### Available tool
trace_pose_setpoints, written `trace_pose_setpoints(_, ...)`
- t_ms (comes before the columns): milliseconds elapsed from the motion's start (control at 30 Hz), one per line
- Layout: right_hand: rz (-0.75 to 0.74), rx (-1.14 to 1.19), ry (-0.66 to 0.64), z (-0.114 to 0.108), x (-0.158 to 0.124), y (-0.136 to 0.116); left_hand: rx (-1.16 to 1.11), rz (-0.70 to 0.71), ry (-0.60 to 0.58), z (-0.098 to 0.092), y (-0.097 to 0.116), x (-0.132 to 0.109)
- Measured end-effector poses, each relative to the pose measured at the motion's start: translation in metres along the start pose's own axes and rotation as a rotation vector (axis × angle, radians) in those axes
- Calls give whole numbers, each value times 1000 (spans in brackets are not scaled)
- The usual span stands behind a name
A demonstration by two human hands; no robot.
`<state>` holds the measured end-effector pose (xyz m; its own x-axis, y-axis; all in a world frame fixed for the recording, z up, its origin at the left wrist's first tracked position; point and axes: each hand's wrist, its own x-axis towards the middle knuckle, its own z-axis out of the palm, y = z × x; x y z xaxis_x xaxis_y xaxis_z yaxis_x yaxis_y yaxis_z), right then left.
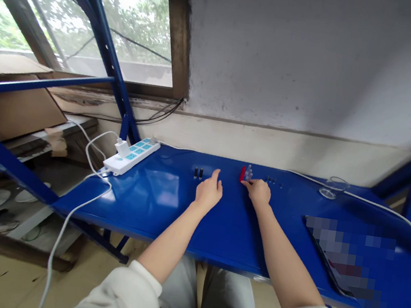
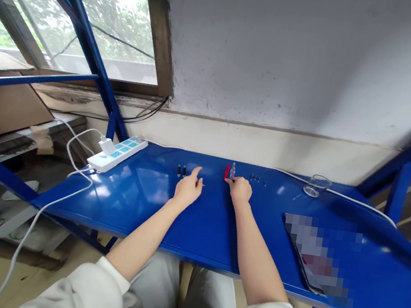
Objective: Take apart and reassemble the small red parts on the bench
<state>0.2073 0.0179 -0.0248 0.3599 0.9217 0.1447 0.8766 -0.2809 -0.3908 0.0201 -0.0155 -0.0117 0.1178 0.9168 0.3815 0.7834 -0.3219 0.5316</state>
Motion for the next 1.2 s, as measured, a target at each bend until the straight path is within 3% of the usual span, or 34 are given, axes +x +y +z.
trace_pose_setpoints(133, 20, -31, -31, -9, -9, -6, 25, -174, 54, -7, -10, 7)
trace_pose_setpoints(300, -39, -189, -36, -20, -29, -13, -22, -292, 76, -11, -16, 10)
trace_pose_setpoints(400, -74, -203, -29, -25, -38, -19, -52, -319, 59, -12, -17, 11)
trace_pose_setpoints(533, -99, -175, -25, -28, -43, -28, 82, -340, -38, -12, -18, 13)
trace_pose_setpoints(767, -197, -54, -5, -23, -47, -35, 118, -271, -65, -11, -22, 14)
trace_pose_setpoints(933, -242, 88, 0, -17, -47, -36, -179, -218, -83, -2, -24, 15)
trace_pose_setpoints(1100, -253, 248, 27, -10, -45, -37, -807, -313, -222, 4, -12, 17)
trace_pose_setpoints(1200, -216, 423, -6, -7, -46, -39, -1116, -289, -318, -1, -3, 16)
